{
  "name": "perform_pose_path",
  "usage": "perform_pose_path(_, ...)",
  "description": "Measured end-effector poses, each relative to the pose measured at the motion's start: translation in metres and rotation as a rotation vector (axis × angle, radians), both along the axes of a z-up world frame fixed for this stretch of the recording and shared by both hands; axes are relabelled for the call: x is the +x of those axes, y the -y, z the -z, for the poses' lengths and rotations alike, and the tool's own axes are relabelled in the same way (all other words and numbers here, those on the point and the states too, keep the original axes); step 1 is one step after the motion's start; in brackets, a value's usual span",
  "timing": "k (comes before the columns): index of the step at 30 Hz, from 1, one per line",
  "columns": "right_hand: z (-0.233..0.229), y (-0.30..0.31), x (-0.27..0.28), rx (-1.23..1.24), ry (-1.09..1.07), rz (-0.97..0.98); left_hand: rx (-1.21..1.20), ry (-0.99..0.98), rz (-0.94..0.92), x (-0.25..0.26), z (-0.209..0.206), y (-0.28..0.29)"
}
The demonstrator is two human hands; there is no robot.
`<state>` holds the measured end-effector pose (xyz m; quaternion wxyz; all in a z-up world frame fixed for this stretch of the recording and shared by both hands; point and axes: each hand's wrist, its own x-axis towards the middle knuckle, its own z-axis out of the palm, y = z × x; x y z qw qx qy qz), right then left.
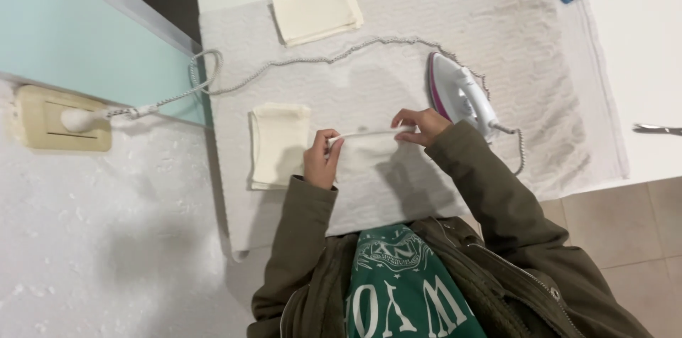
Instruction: Ironing small rectangular pieces of white fabric on a table.
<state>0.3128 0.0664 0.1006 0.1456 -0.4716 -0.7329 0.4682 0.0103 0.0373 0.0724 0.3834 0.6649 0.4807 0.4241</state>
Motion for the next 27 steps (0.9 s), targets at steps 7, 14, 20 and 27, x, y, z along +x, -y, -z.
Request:
perform_pose_path(7, 0.035, -0.007, 0.011, 0.008, 0.436, 0.163, -0.326, 0.031, -0.178, 0.043, 0.102, 0.007)
perform_pose_path(14, 0.044, -0.02, 0.032, 0.462, 0.301, 0.593, -0.223, 0.228, -0.267, 0.054, 0.156, -0.006)
perform_pose_path(20, 0.05, -0.022, 0.122, 0.081, 0.68, 0.757, -0.369, 0.158, -0.227, 0.063, 0.068, 0.037)
perform_pose_path(27, 0.108, -0.035, 0.154, -0.261, 0.489, 0.625, -0.414, 0.037, -0.124, 0.061, 0.098, 0.052)
